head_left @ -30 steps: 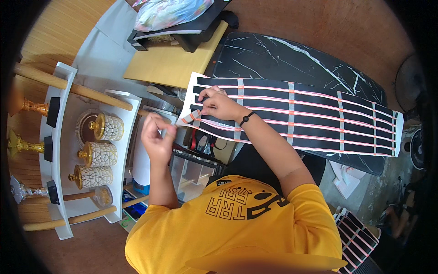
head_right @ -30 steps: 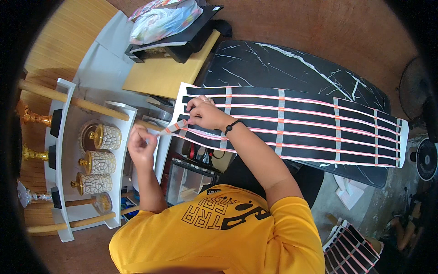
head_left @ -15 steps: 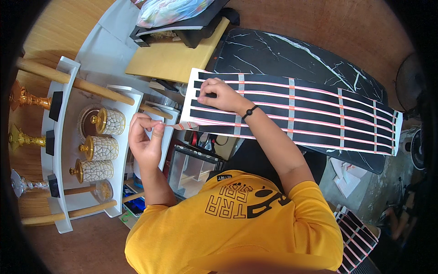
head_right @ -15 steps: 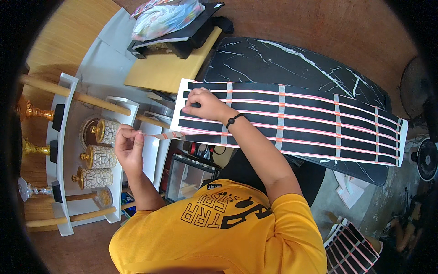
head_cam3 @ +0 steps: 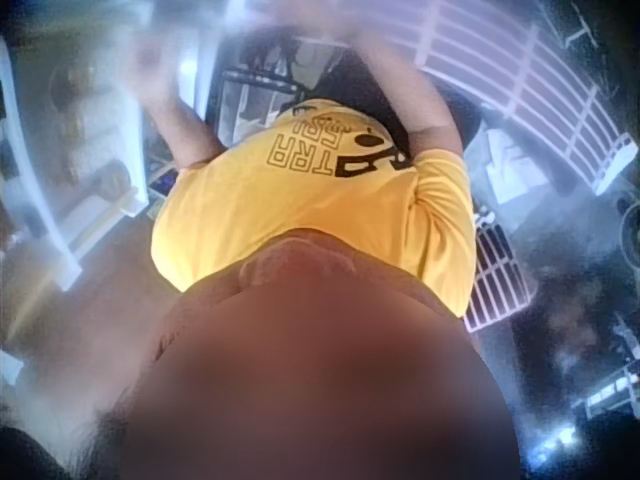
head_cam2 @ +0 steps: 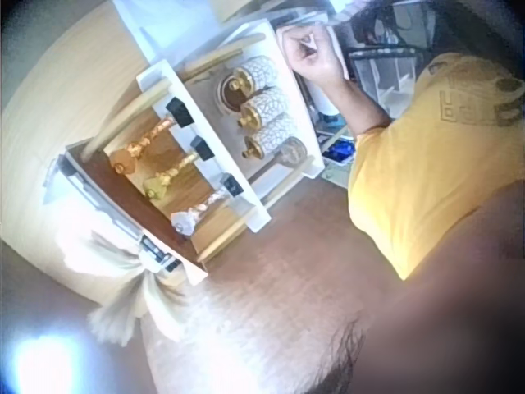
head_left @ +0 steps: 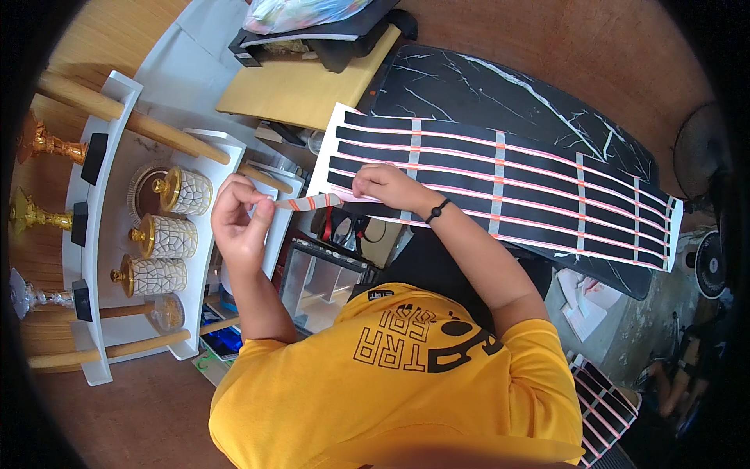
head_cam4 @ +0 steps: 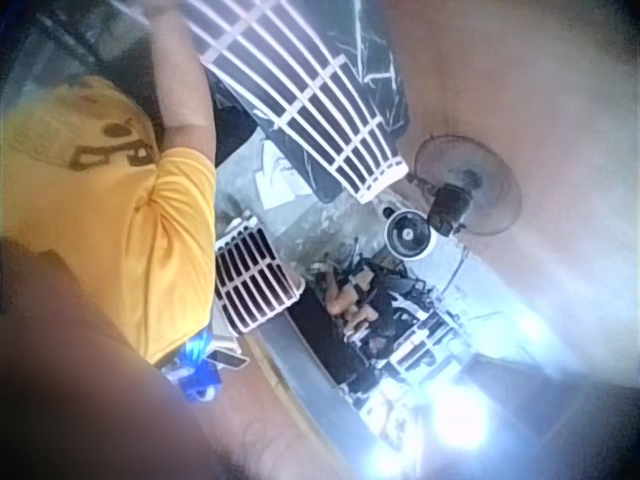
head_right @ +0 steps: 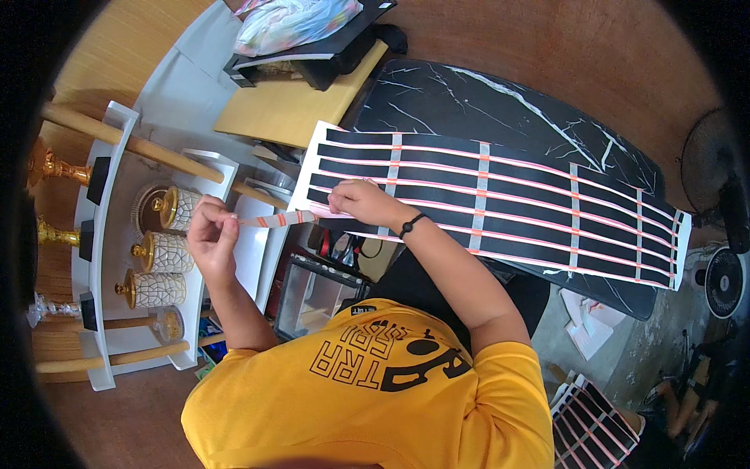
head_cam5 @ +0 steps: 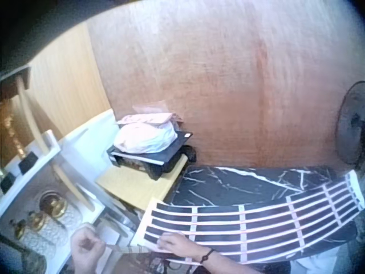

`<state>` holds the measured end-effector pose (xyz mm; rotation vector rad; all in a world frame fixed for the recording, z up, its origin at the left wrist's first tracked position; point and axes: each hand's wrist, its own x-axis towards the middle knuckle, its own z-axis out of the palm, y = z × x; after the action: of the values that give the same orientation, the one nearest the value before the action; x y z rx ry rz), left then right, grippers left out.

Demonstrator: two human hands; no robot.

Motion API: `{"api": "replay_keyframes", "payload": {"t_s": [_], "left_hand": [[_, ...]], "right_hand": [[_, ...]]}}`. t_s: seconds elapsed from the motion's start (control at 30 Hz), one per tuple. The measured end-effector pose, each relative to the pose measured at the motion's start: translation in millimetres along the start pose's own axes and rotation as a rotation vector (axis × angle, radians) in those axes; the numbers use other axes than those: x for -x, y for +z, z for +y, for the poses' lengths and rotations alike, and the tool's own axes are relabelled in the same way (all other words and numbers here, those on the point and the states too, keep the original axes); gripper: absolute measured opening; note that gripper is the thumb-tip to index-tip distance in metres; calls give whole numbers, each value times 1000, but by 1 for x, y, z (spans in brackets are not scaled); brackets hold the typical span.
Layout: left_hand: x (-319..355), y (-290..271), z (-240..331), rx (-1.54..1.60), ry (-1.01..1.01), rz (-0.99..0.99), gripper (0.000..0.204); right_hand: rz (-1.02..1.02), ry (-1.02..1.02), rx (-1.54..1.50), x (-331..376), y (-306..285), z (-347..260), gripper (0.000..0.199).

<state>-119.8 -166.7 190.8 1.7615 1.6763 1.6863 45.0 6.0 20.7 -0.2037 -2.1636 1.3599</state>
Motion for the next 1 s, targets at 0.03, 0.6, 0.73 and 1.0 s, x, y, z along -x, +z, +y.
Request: {"api": "replay_keyframes", "payload": {"t_s": [0.03, 0.6, 0.73, 1.0], "left_hand": [[-1, 2, -3, -20, -39, 8, 16], [3, -4, 15, -219, 166, -318, 14], [9, -24, 40, -348, 178, -587, 12], [14, -36, 61, -402, 127, -698, 11]], "right_hand": [[9, -10, -130, 1, -2, 0, 23], [-29, 117, 353, 7, 5, -9, 25], [-17, 92, 406, 6, 9, -5, 25], [-27, 89, 500, 7, 14, -2, 25]]}}
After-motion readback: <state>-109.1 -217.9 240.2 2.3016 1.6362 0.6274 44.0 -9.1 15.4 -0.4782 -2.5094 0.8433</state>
